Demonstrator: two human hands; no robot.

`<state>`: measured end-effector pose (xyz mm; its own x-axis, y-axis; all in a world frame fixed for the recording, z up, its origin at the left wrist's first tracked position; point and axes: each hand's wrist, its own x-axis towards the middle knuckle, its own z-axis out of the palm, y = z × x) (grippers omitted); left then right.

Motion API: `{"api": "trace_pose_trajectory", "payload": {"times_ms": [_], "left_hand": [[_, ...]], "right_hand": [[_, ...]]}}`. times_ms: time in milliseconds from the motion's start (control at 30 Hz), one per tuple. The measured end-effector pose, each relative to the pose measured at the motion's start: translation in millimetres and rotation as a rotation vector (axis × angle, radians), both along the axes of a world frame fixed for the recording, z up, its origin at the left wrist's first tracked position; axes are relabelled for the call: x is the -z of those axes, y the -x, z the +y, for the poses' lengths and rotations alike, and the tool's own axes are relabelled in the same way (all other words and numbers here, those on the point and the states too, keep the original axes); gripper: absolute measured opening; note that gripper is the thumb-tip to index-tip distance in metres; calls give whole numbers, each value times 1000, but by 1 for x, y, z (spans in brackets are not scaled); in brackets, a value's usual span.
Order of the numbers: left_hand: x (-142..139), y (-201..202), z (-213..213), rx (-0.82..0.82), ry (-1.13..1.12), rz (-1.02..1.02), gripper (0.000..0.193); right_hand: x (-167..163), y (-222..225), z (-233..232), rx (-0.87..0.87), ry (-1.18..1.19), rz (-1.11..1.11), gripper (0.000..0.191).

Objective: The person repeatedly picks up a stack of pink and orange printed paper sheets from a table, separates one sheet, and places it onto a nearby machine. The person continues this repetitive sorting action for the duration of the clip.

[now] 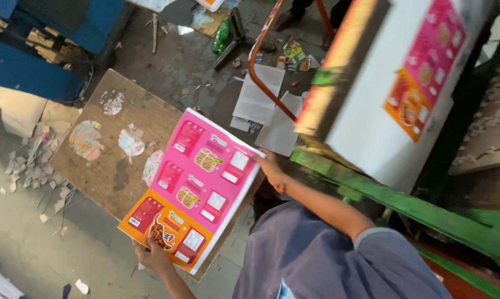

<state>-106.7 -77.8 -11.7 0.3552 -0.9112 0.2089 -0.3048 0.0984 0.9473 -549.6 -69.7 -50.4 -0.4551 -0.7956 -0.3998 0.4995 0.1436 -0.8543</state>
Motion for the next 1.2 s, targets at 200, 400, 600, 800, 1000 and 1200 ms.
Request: {"api": "trace_pose_trajectory", "payload": {"times_ms": [200, 400, 600, 800, 1000, 1200], "left_hand": [[33, -5, -9, -166, -197, 168, 31], [59, 1, -18, -472, -105, -1023, 70], [81, -6, -17, -245, -325, 180, 63], [74, -5, -27, -290, -457, -65, 80], [32, 19, -20, -327, -391, -138, 91], [20, 122, 6, -151, 45, -920, 64]], "right_hand": [[4, -32, -44, -334, -165, 821, 36], [19, -44, -45, -383, -220, 1143, 34], [43, -55, -37, -387, -308, 1266, 39], [63, -52, -23, -526, -329, 1226, 60], [26, -18, -16, -436, -136, 1158, 74], [-169, 63, 94, -598, 197, 749, 57]]}}
